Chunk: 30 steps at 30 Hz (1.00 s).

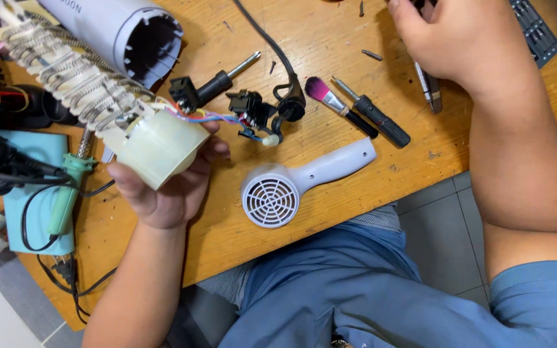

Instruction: Repairing and cleaning the internal components of a hair dryer using a brush and screwdriver

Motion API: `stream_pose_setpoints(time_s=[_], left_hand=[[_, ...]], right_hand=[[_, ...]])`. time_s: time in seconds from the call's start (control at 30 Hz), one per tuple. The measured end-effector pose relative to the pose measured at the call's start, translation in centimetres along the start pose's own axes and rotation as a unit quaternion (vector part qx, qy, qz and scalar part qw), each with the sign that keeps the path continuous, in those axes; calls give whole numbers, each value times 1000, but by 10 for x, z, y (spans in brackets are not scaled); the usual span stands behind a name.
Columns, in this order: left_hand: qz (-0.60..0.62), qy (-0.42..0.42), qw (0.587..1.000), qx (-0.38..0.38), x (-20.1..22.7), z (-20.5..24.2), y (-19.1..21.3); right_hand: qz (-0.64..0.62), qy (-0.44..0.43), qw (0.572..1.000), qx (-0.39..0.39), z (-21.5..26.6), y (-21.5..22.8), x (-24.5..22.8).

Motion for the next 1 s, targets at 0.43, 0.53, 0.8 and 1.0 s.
stream_pose_setpoints(time_s=[0.43,0.53,0.8,1.0], left_hand=[[55,39,998,17,0,-9,-31],[18,39,999,6,-7,-10,-42],[-85,12,991,100,-24,-4,-30],[-235,-80,946,209,0,-2,-27]], right_hand=[[-594,-166,784,69,41,35,-87],[-742,-159,640,122,52,32,-150],[-846,6,513,147,64,-7,-260],[-769,20,608,198,63,-26,-284]])
Point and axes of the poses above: each hand's wrist, its own z-axis away from the middle knuckle, its own y-axis out of the back of the hand, x = y × z, the point moved 9 cm from there along -z, towards the middle knuckle, and after that the axes turned 2 degrees about x, right-handed, at the moved point
